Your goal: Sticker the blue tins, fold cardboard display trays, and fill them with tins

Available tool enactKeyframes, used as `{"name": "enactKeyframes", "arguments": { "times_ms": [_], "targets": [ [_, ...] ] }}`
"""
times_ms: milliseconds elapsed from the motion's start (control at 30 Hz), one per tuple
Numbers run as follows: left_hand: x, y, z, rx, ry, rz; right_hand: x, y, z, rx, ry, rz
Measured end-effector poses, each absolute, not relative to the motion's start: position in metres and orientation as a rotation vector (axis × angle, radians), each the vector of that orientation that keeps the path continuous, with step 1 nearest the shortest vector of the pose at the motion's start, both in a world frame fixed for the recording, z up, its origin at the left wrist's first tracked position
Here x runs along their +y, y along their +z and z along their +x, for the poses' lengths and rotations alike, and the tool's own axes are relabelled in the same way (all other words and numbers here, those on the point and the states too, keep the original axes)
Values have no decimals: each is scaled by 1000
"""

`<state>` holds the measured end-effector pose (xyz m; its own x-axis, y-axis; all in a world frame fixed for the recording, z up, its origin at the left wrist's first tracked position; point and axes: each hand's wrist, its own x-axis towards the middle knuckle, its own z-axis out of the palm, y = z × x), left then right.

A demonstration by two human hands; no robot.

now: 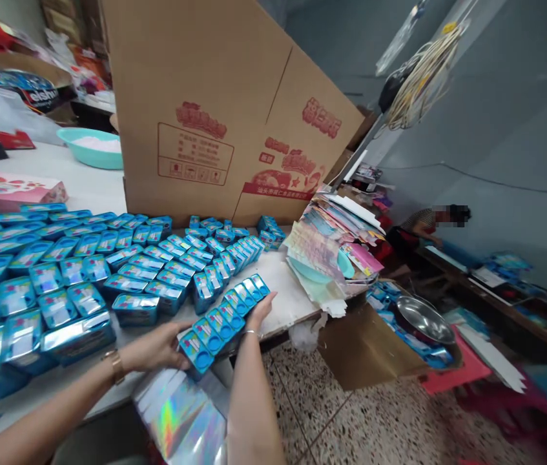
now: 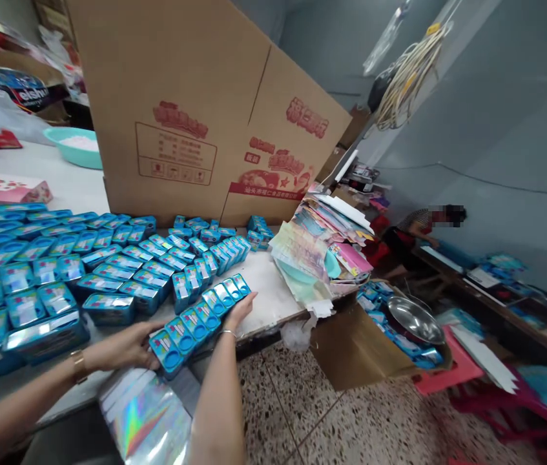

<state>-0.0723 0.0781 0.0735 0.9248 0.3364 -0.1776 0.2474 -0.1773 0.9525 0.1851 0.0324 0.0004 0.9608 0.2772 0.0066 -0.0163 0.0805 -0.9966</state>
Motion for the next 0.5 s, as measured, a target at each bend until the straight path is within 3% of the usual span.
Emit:
{"name": "enactKeyframes", "arguments": {
  "times_ms": [167,500],
  "targets": [
    [95,64,-133,726,48,1884,44,-4,132,-21,85,-1486],
    [90,31,-198,1069,343,1700,38,-23,91,-52,46,-1527]
  ]
}}
